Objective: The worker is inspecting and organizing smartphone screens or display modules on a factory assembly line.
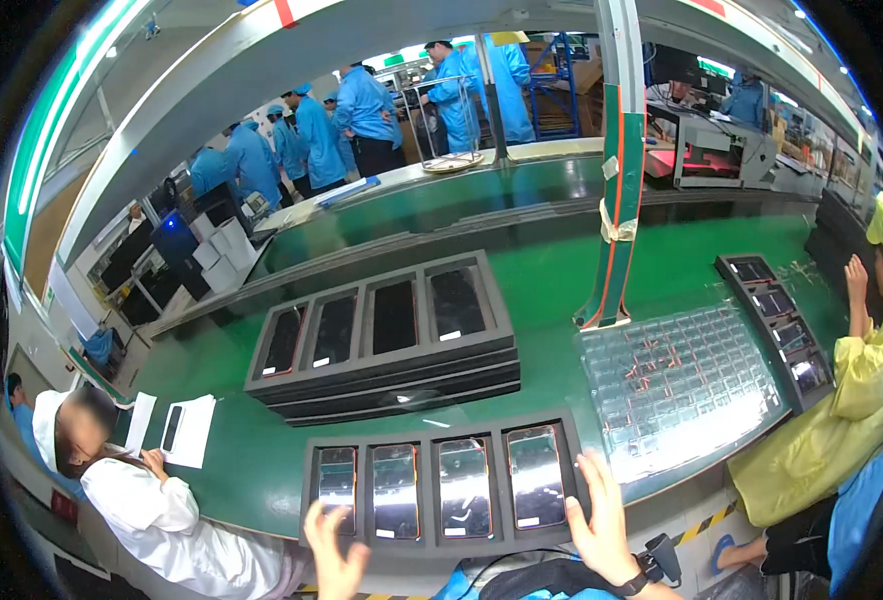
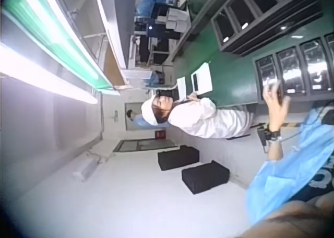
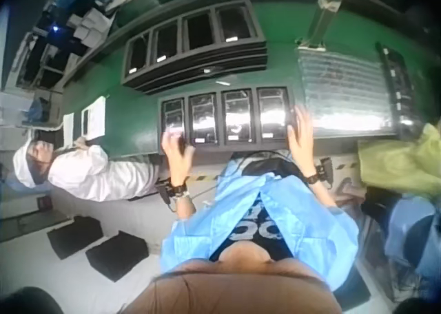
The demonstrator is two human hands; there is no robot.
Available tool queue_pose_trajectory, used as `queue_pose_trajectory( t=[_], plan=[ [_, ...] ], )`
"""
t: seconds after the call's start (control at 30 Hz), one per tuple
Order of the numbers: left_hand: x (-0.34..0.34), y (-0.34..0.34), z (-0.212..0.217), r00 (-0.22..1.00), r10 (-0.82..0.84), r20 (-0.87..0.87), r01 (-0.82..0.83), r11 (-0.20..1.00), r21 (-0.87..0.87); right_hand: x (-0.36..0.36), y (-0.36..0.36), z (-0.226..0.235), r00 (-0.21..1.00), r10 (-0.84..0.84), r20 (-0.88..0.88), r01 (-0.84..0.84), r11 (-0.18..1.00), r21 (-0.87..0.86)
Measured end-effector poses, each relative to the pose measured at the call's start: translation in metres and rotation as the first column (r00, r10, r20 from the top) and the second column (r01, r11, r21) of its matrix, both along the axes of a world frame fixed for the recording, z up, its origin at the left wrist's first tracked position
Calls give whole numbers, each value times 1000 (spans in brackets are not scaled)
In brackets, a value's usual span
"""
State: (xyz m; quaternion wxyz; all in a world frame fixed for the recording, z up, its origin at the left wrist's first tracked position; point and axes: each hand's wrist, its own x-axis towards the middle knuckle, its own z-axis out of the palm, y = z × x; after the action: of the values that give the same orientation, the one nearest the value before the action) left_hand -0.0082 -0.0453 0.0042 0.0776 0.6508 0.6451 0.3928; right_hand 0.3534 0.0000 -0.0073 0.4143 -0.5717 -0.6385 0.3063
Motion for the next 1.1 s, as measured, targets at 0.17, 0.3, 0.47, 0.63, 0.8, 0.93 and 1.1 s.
queue_pose_trajectory(
  t=[0.17, 0.3, 0.47, 0.63, 0.8, 0.93, 1.1],
  plan=[
    [-56, 51, -67, 902, 249, -354, -297, 951, -88, -31, 20, -43, 995, 68, -74, -71, 997, -40],
    [-32, 68, -68, 829, 355, -432, -398, 917, -11, -47, 28, -41, 1000, -10, -17, 10, 1000, -13],
    [-28, 72, -27, 885, 435, 166, -411, 898, -158, -43, 47, -63, 915, -52, -401, 39, 998, -41],
    [-32, 74, -2, 954, 294, 62, -262, 915, -308, -38, 55, -60, 899, -20, -437, -45, 989, -139],
    [-49, 69, -30, 942, 265, 208, -234, 959, -162, -46, 39, -40, 885, -96, -455, 50, 992, -112],
    [-51, 71, -29, 946, 323, 23, -310, 924, -222, -46, 48, -3, 985, -41, 167, 11, 984, 178],
    [-6, 138, -7, 994, 104, 39, -106, 992, 73, -97, 123, 9, 914, 183, 362, -320, 873, 368]
  ],
)
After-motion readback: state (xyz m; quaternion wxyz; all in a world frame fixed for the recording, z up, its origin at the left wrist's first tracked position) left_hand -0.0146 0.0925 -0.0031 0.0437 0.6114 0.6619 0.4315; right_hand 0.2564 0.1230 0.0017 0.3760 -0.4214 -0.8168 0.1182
